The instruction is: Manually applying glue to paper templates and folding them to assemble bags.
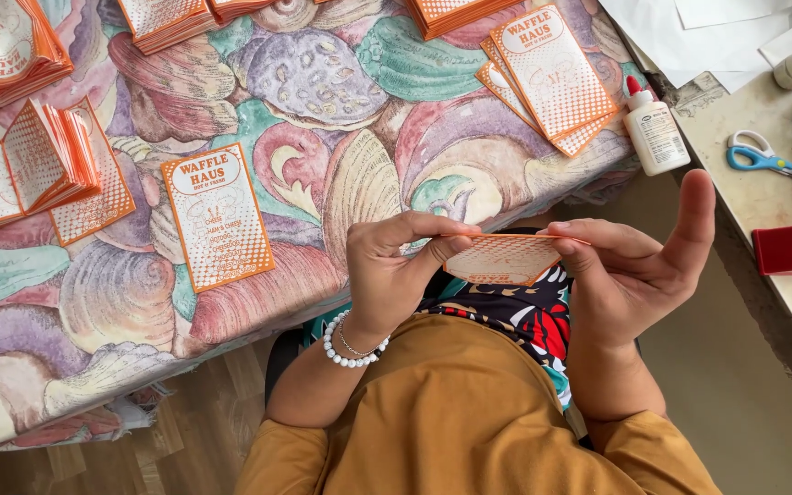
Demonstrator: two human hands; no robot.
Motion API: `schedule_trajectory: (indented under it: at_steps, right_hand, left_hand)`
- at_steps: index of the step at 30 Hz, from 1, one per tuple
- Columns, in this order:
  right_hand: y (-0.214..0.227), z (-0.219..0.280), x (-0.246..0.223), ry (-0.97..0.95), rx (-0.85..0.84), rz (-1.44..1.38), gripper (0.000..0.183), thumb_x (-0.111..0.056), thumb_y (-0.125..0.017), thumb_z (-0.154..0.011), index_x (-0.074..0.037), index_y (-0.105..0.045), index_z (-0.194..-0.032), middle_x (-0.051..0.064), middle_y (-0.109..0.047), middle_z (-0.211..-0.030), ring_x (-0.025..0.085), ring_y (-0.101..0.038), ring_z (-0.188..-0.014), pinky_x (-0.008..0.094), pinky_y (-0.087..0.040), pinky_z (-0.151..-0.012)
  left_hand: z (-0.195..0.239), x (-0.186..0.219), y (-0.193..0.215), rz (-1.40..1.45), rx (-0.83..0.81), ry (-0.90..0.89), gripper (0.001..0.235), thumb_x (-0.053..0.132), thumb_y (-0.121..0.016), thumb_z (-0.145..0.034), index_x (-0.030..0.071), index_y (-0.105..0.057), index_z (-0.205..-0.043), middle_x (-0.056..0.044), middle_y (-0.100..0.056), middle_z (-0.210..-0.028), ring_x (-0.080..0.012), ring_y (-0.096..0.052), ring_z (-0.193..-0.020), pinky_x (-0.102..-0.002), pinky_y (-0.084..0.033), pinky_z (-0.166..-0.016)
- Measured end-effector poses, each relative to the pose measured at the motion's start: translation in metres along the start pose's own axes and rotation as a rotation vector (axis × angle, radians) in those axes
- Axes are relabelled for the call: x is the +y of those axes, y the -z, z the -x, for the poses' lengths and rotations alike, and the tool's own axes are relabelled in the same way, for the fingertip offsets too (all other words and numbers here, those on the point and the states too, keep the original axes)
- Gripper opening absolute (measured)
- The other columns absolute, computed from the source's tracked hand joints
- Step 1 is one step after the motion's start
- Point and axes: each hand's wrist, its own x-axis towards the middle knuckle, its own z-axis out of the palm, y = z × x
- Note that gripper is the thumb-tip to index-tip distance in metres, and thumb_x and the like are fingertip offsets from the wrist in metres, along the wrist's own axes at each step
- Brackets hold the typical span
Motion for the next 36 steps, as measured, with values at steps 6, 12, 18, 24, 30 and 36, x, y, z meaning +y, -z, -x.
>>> schedule_trajectory:
  at_steps: [6, 12, 18, 24, 30, 36]
  right_hand:
    - [-0.005, -0.005, -0.005, 0.024, -0.046, 0.018, 0.098, 0.019, -0.074, -0.088, 0.0, -0.018, -0.166, 0.039, -0.068, -0.097, 0.038, -0.072, -0.079, 0.047, -0.065, -0.087]
    - [-0.011, -0.011, -0.01, -0.026, -0.09, 0.072, 0.092, 0.014, -0.076, -0.087, 0.007, -0.024, -0.162, 0.036, -0.068, -0.096, 0.036, -0.073, -0.082, 0.038, -0.063, -0.079]
    - [-0.016, -0.023, 0.004, -0.15, -0.123, 0.016, 0.083, 0.005, -0.075, -0.089, 0.01, -0.031, -0.16, 0.029, -0.07, -0.1, 0.025, -0.071, -0.083, 0.028, -0.059, -0.081]
    - [0.02, -0.065, 0.051, -0.18, 0.231, -0.193, 0.077, 0.01, -0.076, -0.097, 0.005, -0.038, -0.164, 0.017, -0.076, -0.088, 0.02, -0.074, -0.07, 0.036, -0.071, -0.077]
    - [0.003, -0.039, 0.044, -0.046, -0.066, -0.033, 0.094, 0.005, -0.076, -0.1, -0.009, -0.019, -0.174, 0.041, -0.07, -0.11, 0.038, -0.072, -0.087, 0.046, -0.066, -0.092]
    - [-0.026, -0.022, 0.028, 0.0, -0.183, 0.001, 0.113, -0.001, -0.084, -0.089, -0.018, -0.011, -0.173, 0.043, -0.071, -0.121, 0.044, -0.074, -0.108, 0.05, -0.061, -0.108]
  left_hand:
    - [-0.001, 0.004, 0.005, -0.015, 0.028, 0.05, 0.002, 0.011, -0.079, -0.091, 0.009, -0.077, -0.091, -0.005, -0.079, -0.092, -0.0113, -0.076, -0.085, -0.022, -0.06, -0.08]
    - [0.005, -0.012, 0.009, -0.005, 0.061, 0.15, 0.007, 0.013, -0.081, -0.088, 0.007, -0.078, -0.089, -0.005, -0.079, -0.089, -0.0115, -0.076, -0.084, -0.022, -0.06, -0.079]
    - [0.007, -0.02, 0.008, -0.048, 0.121, 0.133, 0.006, 0.012, -0.082, -0.088, 0.007, -0.078, -0.089, -0.005, -0.079, -0.088, -0.0114, -0.076, -0.083, -0.022, -0.061, -0.078]
    - [0.0, -0.031, 0.03, -0.003, 0.266, 0.144, 0.008, 0.012, -0.079, -0.09, 0.004, -0.077, -0.09, -0.007, -0.078, -0.086, -0.014, -0.076, -0.081, -0.023, -0.063, -0.075]
    - [0.001, -0.032, 0.035, -0.059, 0.235, 0.122, 0.01, 0.017, -0.077, -0.092, 0.007, -0.076, -0.094, -0.005, -0.078, -0.089, -0.0142, -0.076, -0.084, -0.023, -0.063, -0.076]
    - [0.004, -0.026, 0.042, -0.048, 0.237, 0.127, 0.009, 0.016, -0.075, -0.094, 0.007, -0.074, -0.094, -0.006, -0.078, -0.091, -0.0143, -0.076, -0.085, -0.023, -0.061, -0.077]
